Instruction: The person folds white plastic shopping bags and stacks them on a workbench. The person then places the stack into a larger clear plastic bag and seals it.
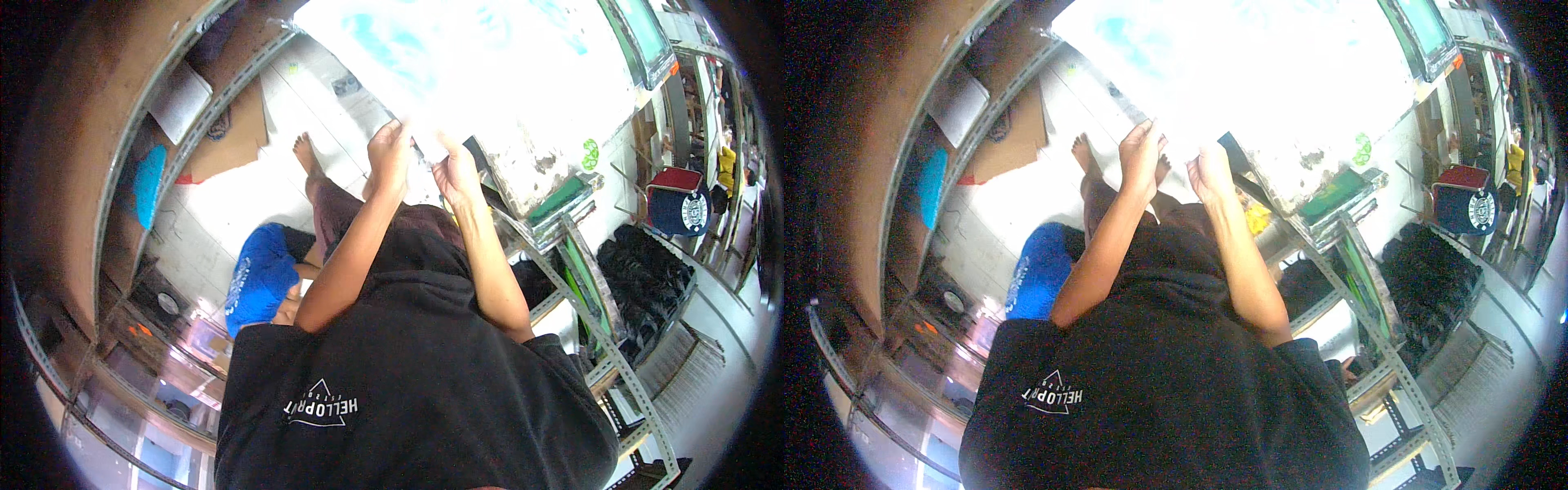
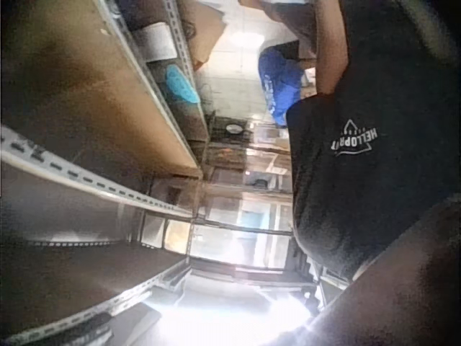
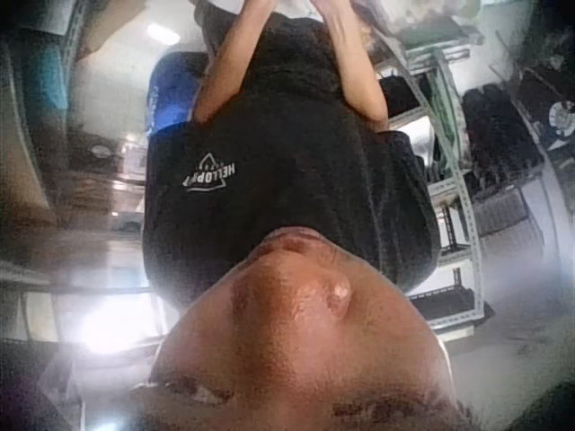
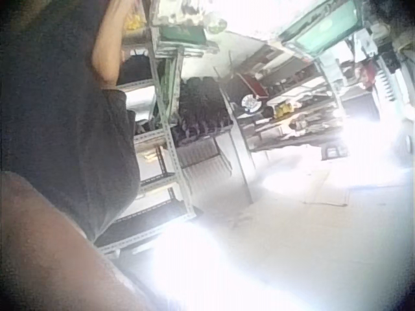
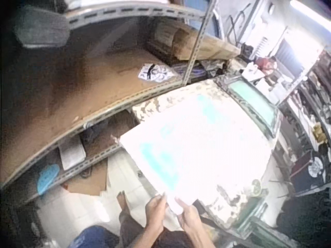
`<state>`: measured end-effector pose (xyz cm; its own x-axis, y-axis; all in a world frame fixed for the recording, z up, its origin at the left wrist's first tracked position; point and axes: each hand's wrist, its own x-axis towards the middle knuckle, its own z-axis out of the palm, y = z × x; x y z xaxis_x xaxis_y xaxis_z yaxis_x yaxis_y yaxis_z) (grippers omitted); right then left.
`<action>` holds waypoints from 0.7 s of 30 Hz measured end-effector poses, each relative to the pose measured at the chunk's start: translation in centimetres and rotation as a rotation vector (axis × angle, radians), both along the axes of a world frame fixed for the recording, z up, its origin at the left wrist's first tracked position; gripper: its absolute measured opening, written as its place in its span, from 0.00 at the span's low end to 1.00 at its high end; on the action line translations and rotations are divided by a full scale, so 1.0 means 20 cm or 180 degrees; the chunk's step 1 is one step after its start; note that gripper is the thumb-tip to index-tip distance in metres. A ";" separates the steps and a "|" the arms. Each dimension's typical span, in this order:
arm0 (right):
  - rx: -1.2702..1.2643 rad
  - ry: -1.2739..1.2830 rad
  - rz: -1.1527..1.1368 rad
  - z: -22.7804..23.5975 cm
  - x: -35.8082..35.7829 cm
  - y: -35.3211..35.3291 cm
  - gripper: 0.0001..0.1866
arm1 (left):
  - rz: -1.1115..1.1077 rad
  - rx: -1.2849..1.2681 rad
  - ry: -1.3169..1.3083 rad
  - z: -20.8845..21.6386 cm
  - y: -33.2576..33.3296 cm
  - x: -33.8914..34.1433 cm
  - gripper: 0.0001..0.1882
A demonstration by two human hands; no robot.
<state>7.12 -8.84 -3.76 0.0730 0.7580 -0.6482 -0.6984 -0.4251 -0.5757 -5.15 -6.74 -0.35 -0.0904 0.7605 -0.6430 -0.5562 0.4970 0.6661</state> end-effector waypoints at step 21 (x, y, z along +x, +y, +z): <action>-0.0498 -0.4067 -0.0790 0.06 0.53 0.37 0.30 | -0.2321 -0.0291 0.0229 0.09 0.33 -0.30 0.30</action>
<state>17.62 -1.43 -2.62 0.8234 0.5591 -0.0974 0.2312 -0.4872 -0.8421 -11.23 -0.08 1.39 0.3732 0.5872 -0.7182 -0.0200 0.7791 0.6266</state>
